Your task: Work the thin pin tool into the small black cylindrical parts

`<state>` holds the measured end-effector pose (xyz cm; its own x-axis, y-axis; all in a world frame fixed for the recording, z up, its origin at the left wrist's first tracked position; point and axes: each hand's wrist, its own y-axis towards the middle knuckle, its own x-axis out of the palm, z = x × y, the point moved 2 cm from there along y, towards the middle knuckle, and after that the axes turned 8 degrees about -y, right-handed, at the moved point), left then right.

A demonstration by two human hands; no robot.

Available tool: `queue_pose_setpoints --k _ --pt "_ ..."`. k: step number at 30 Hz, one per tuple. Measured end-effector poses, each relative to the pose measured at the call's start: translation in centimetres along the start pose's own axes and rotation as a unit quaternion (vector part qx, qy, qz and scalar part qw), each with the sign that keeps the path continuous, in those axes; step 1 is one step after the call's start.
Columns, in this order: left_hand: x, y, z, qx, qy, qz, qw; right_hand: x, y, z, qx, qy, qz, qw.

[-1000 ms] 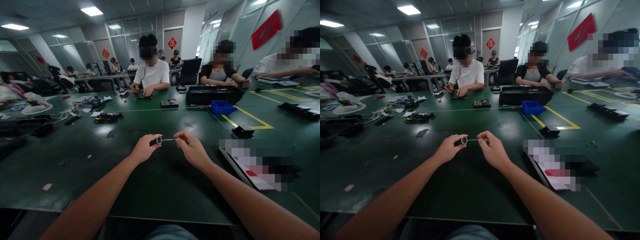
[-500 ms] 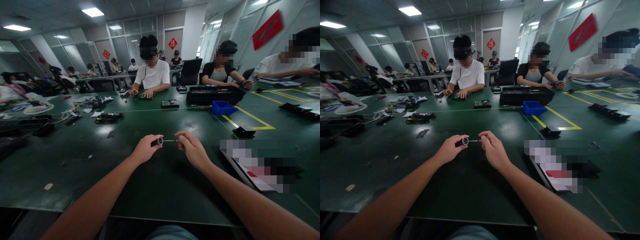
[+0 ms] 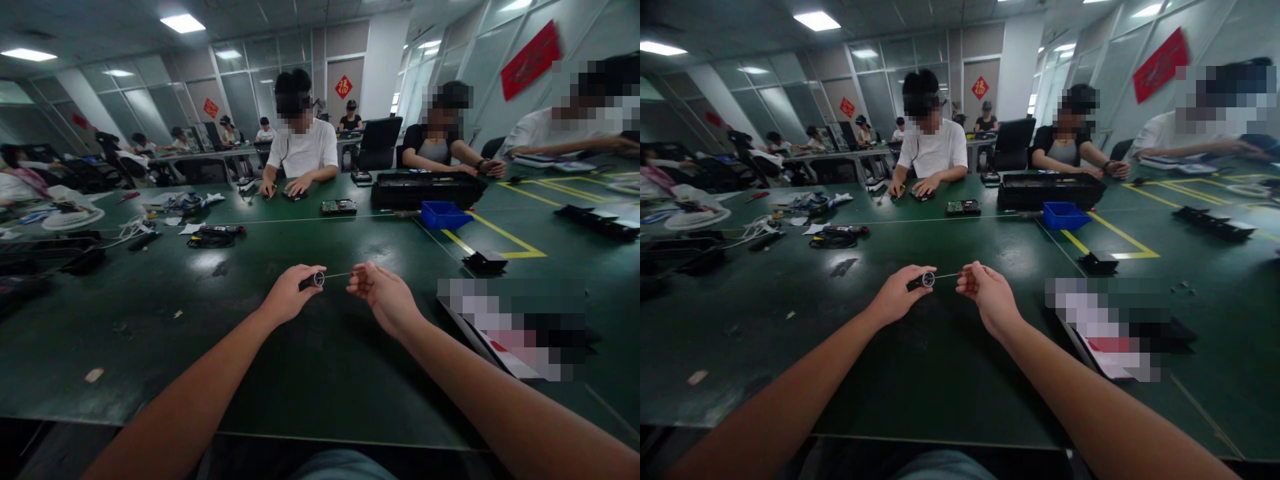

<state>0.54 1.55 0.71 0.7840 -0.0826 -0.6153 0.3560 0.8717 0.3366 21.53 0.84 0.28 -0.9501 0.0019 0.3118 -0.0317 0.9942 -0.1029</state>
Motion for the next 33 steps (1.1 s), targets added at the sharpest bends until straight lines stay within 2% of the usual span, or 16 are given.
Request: queue_pose_setpoints --k 3,7,13,22,27,30,33 --pt "-0.1 0.1 -0.2 -0.005 0.019 -0.004 1.0 -0.3 0.3 0.3 0.013 -0.011 0.026 1.0" --pt "0.0 0.0 -0.3 -0.023 0.028 -0.018 0.999 -0.6 0.3 0.2 -0.082 -0.08 0.062 0.991" --pt "0.2 -0.1 -0.2 -0.017 0.031 -0.031 0.999 -0.5 0.0 0.1 -0.156 -0.171 0.037 0.972" --pt "0.2 0.0 0.4 -0.012 0.038 -0.039 0.998 0.2 -1.1 -0.9 -0.227 -0.32 0.031 0.919" --pt "0.4 0.0 0.1 -0.009 0.063 -0.043 0.997 0.4 -1.6 -1.2 -0.259 -0.41 0.019 0.874" --pt "0.4 0.1 -0.3 -0.007 0.082 -0.043 0.996 0.4 -1.8 -1.4 -0.279 -0.449 0.032 0.848" --pt "0.5 0.0 -0.5 -0.008 0.083 -0.048 0.995 0.4 -1.9 -1.6 -0.286 -0.461 0.044 0.839"
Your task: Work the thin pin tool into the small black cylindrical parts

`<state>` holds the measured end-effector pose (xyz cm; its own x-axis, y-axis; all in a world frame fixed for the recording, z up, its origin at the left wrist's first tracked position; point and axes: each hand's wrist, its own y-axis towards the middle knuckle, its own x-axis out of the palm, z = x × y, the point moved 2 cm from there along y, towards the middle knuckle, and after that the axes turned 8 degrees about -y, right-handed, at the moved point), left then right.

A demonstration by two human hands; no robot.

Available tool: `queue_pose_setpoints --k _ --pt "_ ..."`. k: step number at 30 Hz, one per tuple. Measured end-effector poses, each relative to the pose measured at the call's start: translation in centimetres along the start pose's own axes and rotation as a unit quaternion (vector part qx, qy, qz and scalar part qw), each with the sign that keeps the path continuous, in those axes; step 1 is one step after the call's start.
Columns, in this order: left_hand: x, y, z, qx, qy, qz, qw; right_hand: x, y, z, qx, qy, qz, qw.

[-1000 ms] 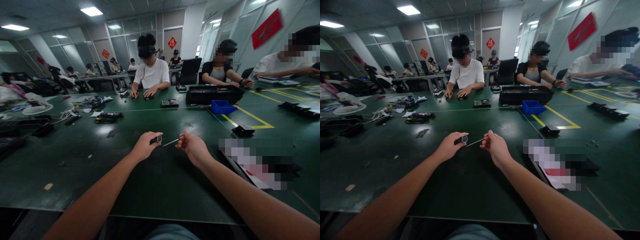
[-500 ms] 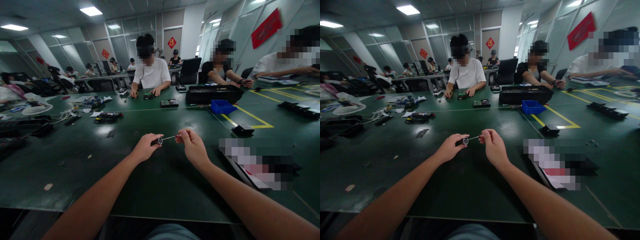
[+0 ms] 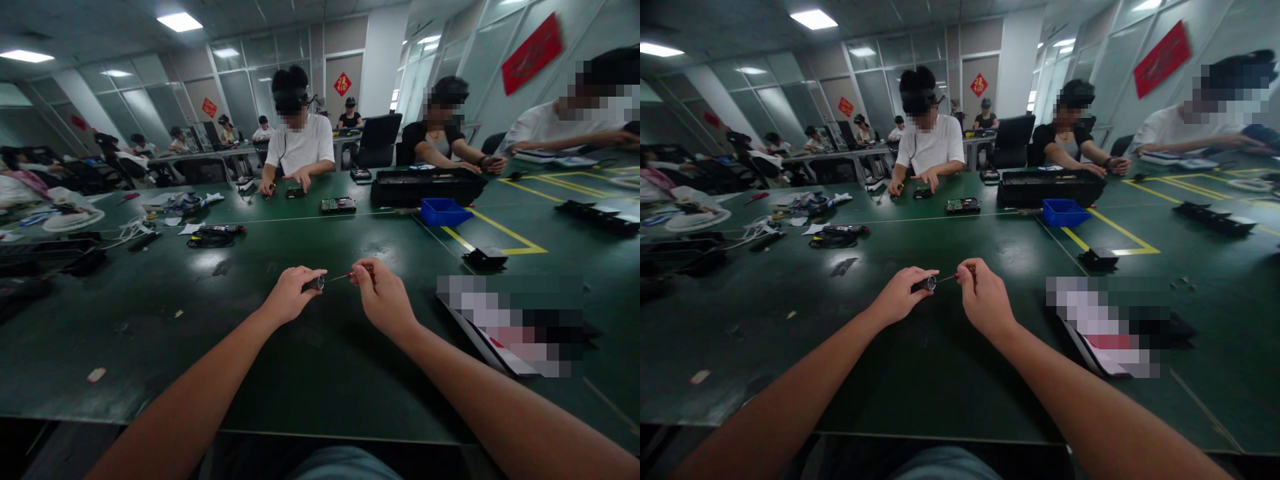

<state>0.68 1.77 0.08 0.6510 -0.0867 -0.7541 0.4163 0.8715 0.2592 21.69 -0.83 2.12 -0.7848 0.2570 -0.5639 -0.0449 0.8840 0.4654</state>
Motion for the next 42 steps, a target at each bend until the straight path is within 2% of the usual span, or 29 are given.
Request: queue_pose_setpoints --k 12,22,34,42 --pt "0.1 -0.1 -0.3 -0.003 -0.02 0.0 1.0 0.2 -0.2 0.1 0.008 0.059 -0.014 0.998" --pt "0.3 -0.2 -0.4 -0.006 -0.004 -0.006 1.0 0.1 -0.1 -0.5 -0.054 -0.016 -0.03 0.998" --pt "0.0 -0.1 -0.3 -0.029 -0.019 -0.01 0.999 -0.2 0.0 -0.3 -0.033 -0.037 0.012 0.999" --pt "-0.4 -0.1 0.3 -0.054 -0.074 0.046 0.995 -0.3 0.0 0.0 -0.016 -0.017 0.03 0.999"
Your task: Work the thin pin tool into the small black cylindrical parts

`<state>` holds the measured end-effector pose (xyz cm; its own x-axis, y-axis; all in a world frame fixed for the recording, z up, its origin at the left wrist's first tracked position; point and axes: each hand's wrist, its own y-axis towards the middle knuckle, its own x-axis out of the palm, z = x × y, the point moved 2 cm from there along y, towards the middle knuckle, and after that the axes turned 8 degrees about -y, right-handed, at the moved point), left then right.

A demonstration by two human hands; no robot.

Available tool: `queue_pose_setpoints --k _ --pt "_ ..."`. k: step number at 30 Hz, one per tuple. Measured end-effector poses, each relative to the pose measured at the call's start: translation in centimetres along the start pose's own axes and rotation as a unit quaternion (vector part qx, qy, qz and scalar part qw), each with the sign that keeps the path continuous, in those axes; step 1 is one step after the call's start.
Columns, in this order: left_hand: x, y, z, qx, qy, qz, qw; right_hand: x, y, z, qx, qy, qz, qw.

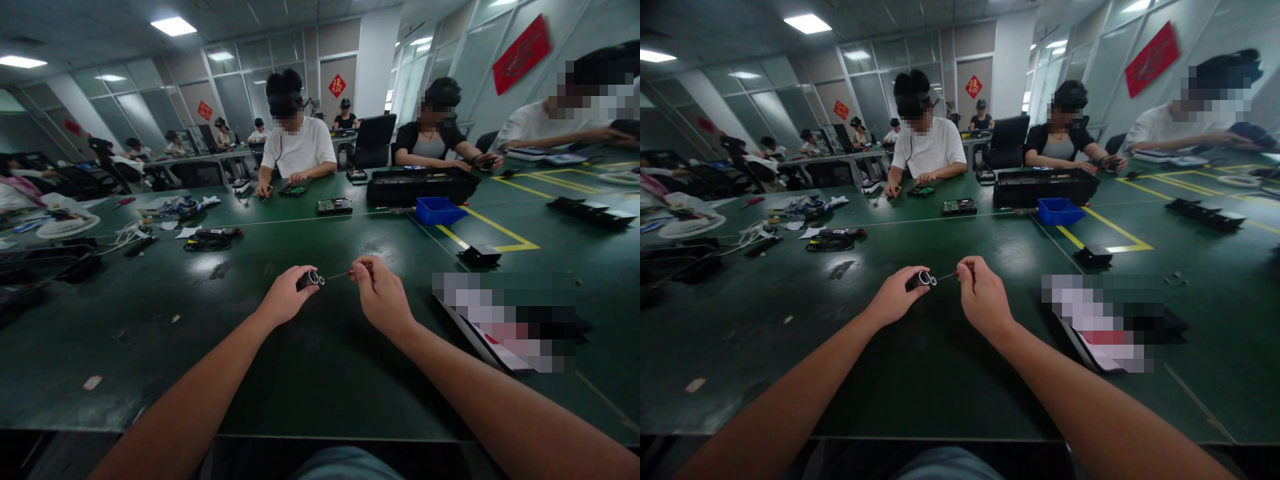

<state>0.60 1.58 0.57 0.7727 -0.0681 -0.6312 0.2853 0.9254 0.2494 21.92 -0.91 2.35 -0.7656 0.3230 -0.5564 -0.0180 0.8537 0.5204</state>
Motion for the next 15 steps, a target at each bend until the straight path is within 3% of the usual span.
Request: queue_pose_setpoints --k 8,15 --pt "-0.2 0.3 -1.1 -0.034 -0.125 0.067 0.989 -0.4 -0.1 -0.1 0.007 0.019 0.014 1.0" --pt "-0.4 0.3 -0.7 -0.079 -0.336 0.081 0.935 -0.7 -0.2 -0.5 0.003 0.056 0.011 0.998"
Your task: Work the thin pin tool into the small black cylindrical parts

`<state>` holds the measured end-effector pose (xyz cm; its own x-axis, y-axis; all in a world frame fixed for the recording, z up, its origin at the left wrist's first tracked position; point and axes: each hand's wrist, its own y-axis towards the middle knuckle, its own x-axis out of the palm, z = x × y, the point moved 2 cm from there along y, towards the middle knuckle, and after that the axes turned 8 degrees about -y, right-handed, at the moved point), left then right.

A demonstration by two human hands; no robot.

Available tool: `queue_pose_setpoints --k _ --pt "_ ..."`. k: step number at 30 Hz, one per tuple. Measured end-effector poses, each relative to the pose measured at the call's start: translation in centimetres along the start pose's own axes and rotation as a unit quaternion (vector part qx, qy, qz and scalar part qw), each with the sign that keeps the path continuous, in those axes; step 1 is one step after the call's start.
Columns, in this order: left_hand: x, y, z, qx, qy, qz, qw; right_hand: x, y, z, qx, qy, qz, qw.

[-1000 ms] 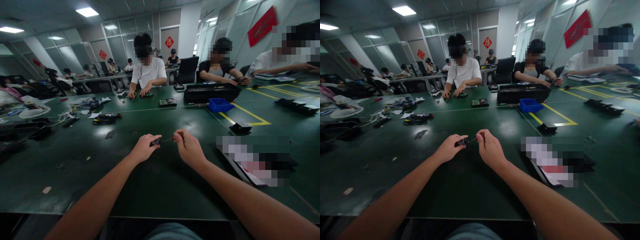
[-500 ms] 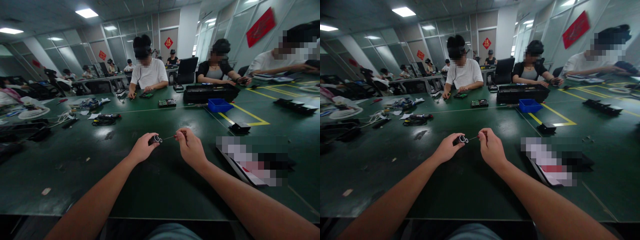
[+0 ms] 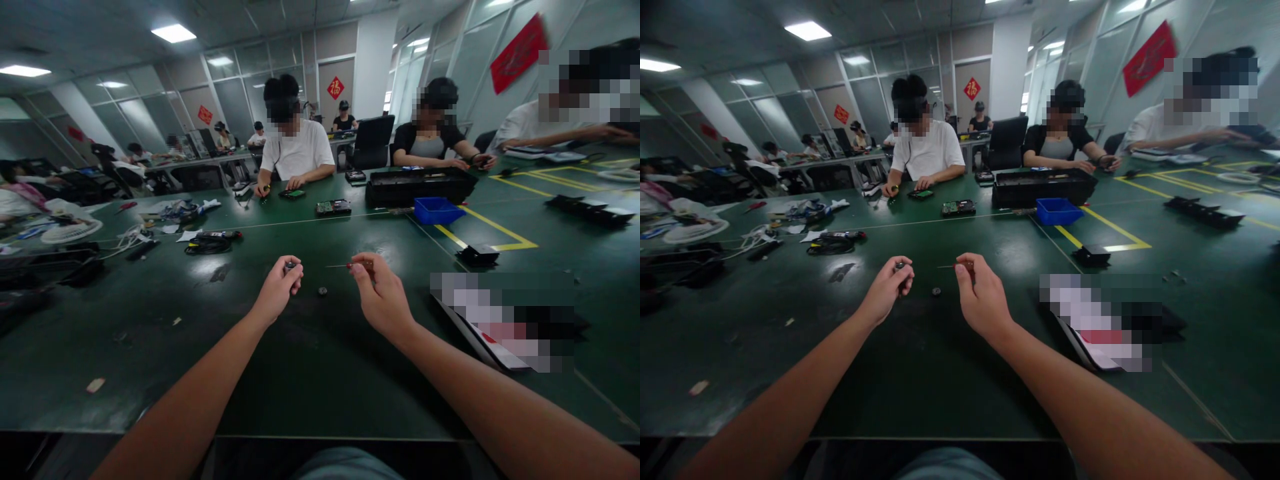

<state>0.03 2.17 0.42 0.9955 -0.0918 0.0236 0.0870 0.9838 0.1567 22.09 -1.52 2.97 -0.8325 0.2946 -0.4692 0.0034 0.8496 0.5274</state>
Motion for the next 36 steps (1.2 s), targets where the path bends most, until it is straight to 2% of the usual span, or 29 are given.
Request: queue_pose_setpoints --k 3,7,11,15,19,21,25,29,31,33,36 --pt "0.4 -0.2 1.2 -0.011 0.01 0.001 1.0 -0.1 -0.1 -0.2 -0.006 0.005 0.0 1.0" --pt "0.7 -0.1 2.7 -0.014 0.152 -0.023 0.988 -0.1 -0.1 -0.3 -0.012 0.006 0.002 1.0" --pt "1.3 0.6 2.9 0.013 0.34 -0.108 0.934 -0.2 -0.1 -0.5 -0.017 0.006 0.004 1.0" --pt "2.2 1.0 1.6 0.023 0.443 -0.174 0.879 -0.3 -0.1 -0.5 -0.018 0.008 0.002 1.0" --pt "3.0 1.0 0.5 0.039 0.516 -0.198 0.832 -0.3 -0.1 -0.4 -0.012 0.007 -0.008 1.0" --pt "3.1 1.1 0.4 0.048 0.523 -0.196 0.828 -0.3 -0.1 -0.4 -0.01 0.006 -0.012 1.0" --pt "1.5 1.5 0.9 0.007 0.44 -0.17 0.882 -0.1 -0.1 -0.2 -0.011 0.009 -0.012 1.0" --pt "-2.5 1.7 1.5 -0.081 0.314 -0.103 0.94 0.0 -0.1 -0.1 -0.011 0.009 -0.009 1.0" --pt "-5.3 1.6 1.9 -0.116 0.216 -0.032 0.969 0.1 -0.2 0.0 -0.006 0.01 -0.016 1.0" --pt "-8.6 1.0 2.5 -0.141 0.088 0.065 0.984 0.2 -0.2 0.0 -0.001 0.012 -0.024 1.0" --pt "-13.6 -0.5 3.9 -0.145 -0.101 0.204 0.963 0.2 -0.2 0.0 0.0 0.013 -0.032 0.999"
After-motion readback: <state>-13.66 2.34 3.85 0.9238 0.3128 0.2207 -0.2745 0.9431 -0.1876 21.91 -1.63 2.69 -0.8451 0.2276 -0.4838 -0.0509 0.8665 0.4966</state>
